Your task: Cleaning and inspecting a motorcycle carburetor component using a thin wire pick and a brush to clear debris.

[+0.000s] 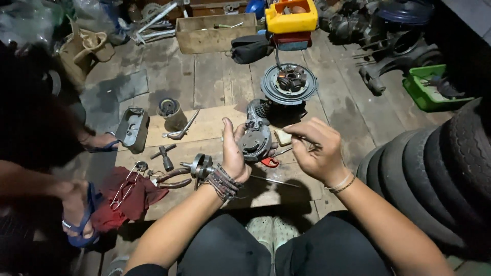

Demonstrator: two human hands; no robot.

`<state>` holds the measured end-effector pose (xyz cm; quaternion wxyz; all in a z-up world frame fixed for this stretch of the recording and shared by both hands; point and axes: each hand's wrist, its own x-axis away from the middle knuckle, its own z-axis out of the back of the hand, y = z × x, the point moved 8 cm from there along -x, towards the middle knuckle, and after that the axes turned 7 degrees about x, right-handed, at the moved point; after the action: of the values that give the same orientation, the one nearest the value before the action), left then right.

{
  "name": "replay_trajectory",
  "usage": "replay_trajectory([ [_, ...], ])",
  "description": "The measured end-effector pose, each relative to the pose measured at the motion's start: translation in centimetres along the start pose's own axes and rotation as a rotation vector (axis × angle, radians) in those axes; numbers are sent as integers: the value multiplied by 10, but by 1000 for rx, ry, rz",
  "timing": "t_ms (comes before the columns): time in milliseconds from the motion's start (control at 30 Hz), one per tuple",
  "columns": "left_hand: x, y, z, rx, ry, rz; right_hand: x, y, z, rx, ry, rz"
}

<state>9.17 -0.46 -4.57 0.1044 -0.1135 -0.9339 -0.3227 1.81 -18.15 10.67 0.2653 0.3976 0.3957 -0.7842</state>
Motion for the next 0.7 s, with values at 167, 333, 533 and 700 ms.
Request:
replay_trajectory([
  [167, 2, 3, 5, -8, 14, 1, -1, 5, -11, -45, -55, -19],
  [333, 32, 8, -32, 44, -6, 45, 5, 9, -3, 32, 5, 12],
  [533, 23, 3, -34, 84, -2, 47, -9, -13, -15, 21, -60, 116],
  [700, 16, 5, -34, 71, -22, -16, -12, -21, -19, 93, -66, 225],
])
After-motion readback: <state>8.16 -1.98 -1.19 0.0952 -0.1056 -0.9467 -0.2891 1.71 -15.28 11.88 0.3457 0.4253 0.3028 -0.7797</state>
